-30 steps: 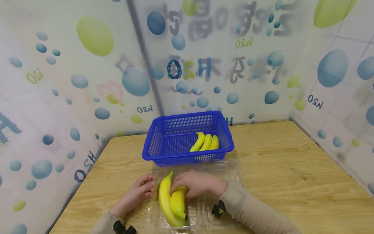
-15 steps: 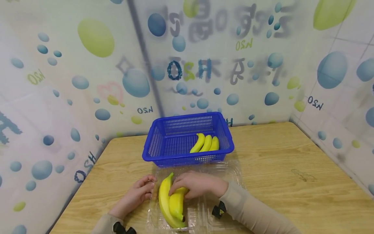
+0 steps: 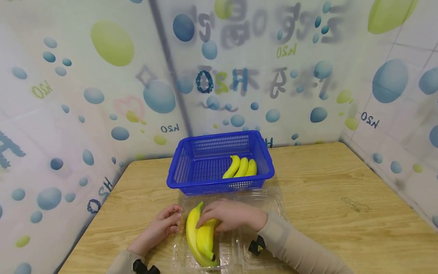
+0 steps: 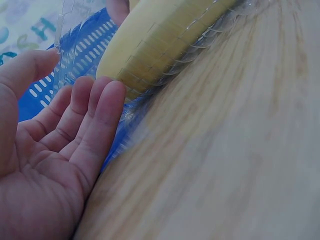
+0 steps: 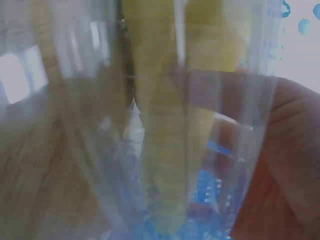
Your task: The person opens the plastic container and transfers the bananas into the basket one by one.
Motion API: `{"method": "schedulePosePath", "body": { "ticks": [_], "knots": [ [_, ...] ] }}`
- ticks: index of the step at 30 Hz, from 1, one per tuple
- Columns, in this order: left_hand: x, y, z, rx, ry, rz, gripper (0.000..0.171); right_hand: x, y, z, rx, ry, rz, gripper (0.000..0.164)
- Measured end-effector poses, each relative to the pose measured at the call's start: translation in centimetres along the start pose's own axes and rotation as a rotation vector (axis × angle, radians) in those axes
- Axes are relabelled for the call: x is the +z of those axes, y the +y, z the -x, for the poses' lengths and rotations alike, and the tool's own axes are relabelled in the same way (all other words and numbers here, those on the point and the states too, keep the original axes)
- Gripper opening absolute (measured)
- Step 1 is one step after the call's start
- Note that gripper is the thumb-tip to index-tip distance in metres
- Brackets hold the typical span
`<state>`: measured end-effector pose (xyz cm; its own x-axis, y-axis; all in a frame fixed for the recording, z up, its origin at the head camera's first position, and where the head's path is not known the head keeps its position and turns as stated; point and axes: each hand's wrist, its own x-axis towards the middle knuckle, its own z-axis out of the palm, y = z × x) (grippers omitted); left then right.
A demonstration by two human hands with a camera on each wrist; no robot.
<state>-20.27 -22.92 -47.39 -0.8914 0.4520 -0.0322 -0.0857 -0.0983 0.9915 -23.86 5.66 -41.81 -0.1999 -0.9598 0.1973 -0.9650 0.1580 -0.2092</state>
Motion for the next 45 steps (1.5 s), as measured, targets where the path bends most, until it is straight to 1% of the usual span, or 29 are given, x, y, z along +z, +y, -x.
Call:
{"method": "schedulePosePath", "body": {
  "ticks": [8, 13, 18, 24, 28, 35, 45],
  "knots": [
    [0.0, 0.0, 0.1, 0.019, -0.010, 0.017, 0.013, -0.5, -0.3, 0.2, 0.012, 0.033, 0.059, 0.050],
    [-0.1, 0.0, 0.0, 0.001, -0.003, 0.007, 0.011, -0.8, -0.6, 0.3, 0.026, 0.037, 0.079, 0.050],
    [0.1, 0.0, 0.0, -0.016, 0.008, 0.005, 0.013, -1.2, -0.9, 0.4, 0.040, 0.035, 0.102, 0.050],
    [0.1, 0.0, 0.0, -0.028, 0.020, -0.004, 0.017, -1.7, -1.2, 0.5, 0.075, 0.018, 0.079, 0.051],
    [0.1, 0.1, 0.0, -0.030, 0.027, -0.013, 0.017, -1.9, -1.2, 0.6, 0.087, 0.017, 0.067, 0.050],
    [0.2, 0.2, 0.0, -0.029, 0.031, -0.008, 0.015, -2.0, -1.2, 0.6, 0.077, 0.038, 0.058, 0.050],
    [0.1, 0.1, 0.0, -0.017, 0.013, -0.007, 0.015, -2.6, -1.5, 0.8, 0.080, 0.046, 0.068, 0.049]
  ]
}}
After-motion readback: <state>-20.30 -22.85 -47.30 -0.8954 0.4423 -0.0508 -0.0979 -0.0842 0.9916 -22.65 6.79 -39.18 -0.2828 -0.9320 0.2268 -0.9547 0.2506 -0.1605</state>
